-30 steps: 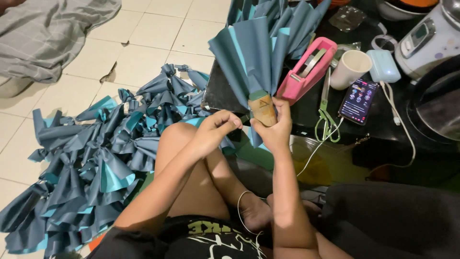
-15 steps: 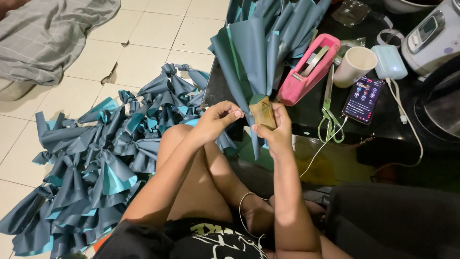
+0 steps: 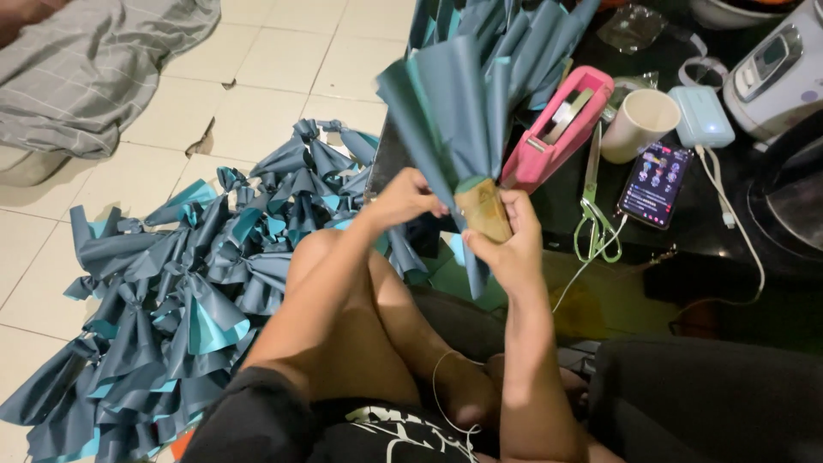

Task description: Folding blue paper sheets and assembling them into decorative bouquet wrappers around a central base.

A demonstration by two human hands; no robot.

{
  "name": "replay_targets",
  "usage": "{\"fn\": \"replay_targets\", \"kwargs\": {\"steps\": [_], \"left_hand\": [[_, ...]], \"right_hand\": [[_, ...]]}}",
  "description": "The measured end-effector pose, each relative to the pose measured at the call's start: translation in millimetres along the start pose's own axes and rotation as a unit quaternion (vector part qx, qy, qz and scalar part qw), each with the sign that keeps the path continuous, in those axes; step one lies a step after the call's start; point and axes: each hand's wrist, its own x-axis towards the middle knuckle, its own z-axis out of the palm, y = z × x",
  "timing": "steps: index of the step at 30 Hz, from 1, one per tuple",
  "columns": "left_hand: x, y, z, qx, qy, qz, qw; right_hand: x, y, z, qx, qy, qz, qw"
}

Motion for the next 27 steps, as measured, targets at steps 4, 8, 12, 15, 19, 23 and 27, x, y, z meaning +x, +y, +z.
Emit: {"fn": "replay_targets", "kwargs": {"steps": [4, 8, 12, 15, 19, 23, 27], "left_hand": [[42.4, -37.3, 24.8, -0.063, -0.011, 0.056, 0.996], [85.1, -77.3, 46.2, -0.148, -0.031, 0.126, 0.98], [101.8, -97.7, 76.2, -0.207, -0.044, 0.16, 0.964], [109.9, -78.7, 94.3, -0.132, 0.018, 0.159, 0.978], [119.8, -86.0, 102.8, -0.083, 0.043, 0.154, 0.984], [126.4, -119.6, 108.9, -0.132, 0.089, 0.158, 0.975], [98.3, -113.3, 71.4, -0.138, 0.083, 0.167, 0.973]], "right_hand": [[-9.1, -21.7, 0.8, -0.06, -0.001, 0.011, 0.998], [-24.1, -47.5, 16.2, -0.154, -0.02, 0.039, 0.987], [-31.3, -53.6, 24.4, -0.243, -0.025, 0.073, 0.967], [-32.0, -58.9, 30.2, -0.267, -0.045, 0.102, 0.957], [-32.0, -66.1, 27.8, -0.279, -0.041, 0.1, 0.954], [-30.9, -63.8, 20.4, -0.28, -0.016, 0.082, 0.957], [-31.1, -57.5, 13.6, -0.279, -0.004, 0.091, 0.956]]}}
